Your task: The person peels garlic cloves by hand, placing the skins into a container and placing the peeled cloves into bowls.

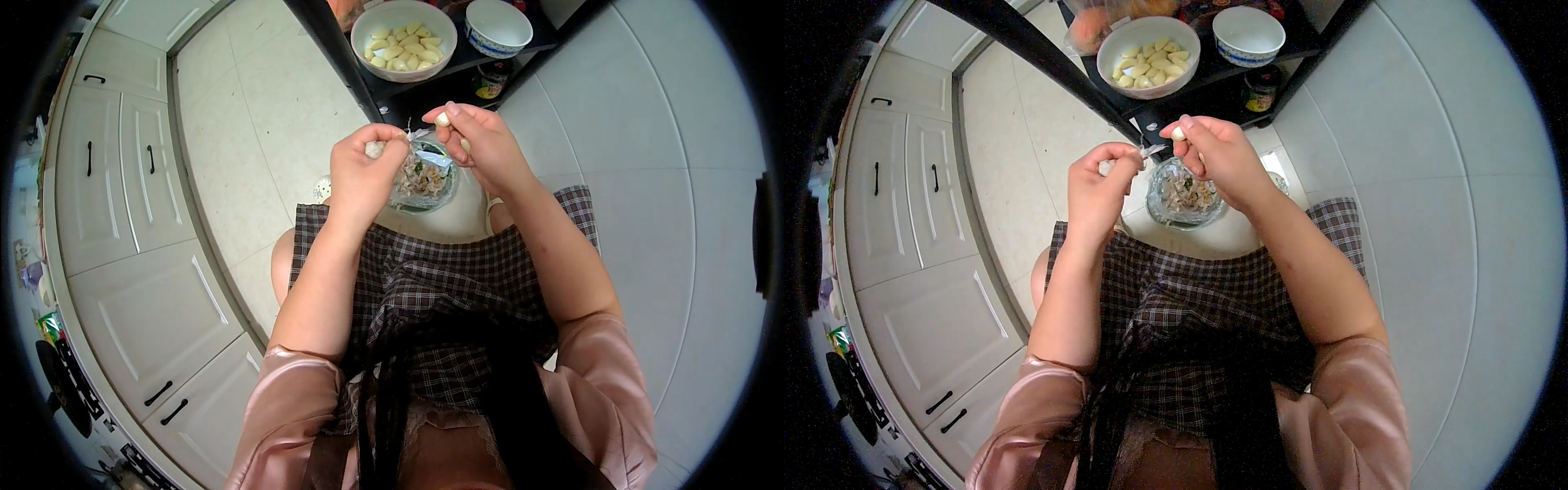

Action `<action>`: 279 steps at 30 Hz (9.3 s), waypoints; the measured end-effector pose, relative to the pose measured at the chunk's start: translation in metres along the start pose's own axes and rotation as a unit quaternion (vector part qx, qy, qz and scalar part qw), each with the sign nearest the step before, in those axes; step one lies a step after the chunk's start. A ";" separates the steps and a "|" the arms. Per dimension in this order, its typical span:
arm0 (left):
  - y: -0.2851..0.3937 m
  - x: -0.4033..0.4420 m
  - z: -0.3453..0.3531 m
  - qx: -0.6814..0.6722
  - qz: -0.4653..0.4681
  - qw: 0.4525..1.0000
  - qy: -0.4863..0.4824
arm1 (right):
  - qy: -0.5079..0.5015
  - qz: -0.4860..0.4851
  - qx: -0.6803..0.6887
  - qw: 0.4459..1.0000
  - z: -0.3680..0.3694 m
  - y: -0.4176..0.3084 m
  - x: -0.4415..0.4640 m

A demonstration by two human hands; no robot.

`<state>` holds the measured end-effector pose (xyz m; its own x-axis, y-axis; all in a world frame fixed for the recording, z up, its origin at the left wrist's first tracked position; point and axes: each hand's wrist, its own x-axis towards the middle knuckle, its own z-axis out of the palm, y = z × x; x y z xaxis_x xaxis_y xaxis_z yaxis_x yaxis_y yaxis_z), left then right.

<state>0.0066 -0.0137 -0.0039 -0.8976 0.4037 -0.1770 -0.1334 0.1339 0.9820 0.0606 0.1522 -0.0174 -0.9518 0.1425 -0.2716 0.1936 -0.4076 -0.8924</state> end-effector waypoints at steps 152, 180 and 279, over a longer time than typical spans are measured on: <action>-0.004 0.009 0.005 -0.140 -0.163 0.970 -0.110 | 0.023 -0.139 -0.179 0.974 0.008 0.014 -0.002; -0.001 0.005 -0.002 -0.096 -0.096 0.989 -0.054 | 0.022 -0.158 -0.151 0.976 0.008 0.004 -0.004; -0.004 0.004 0.005 0.145 0.145 0.979 -0.005 | -0.019 -0.354 -0.435 0.828 0.002 0.006 -0.008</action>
<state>0.0060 -0.0078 -0.0089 -0.8755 0.4719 0.1040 0.2522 0.2625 0.9314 0.0687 0.1467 -0.0197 -0.9034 0.0334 0.4276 -0.3336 0.5717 -0.7495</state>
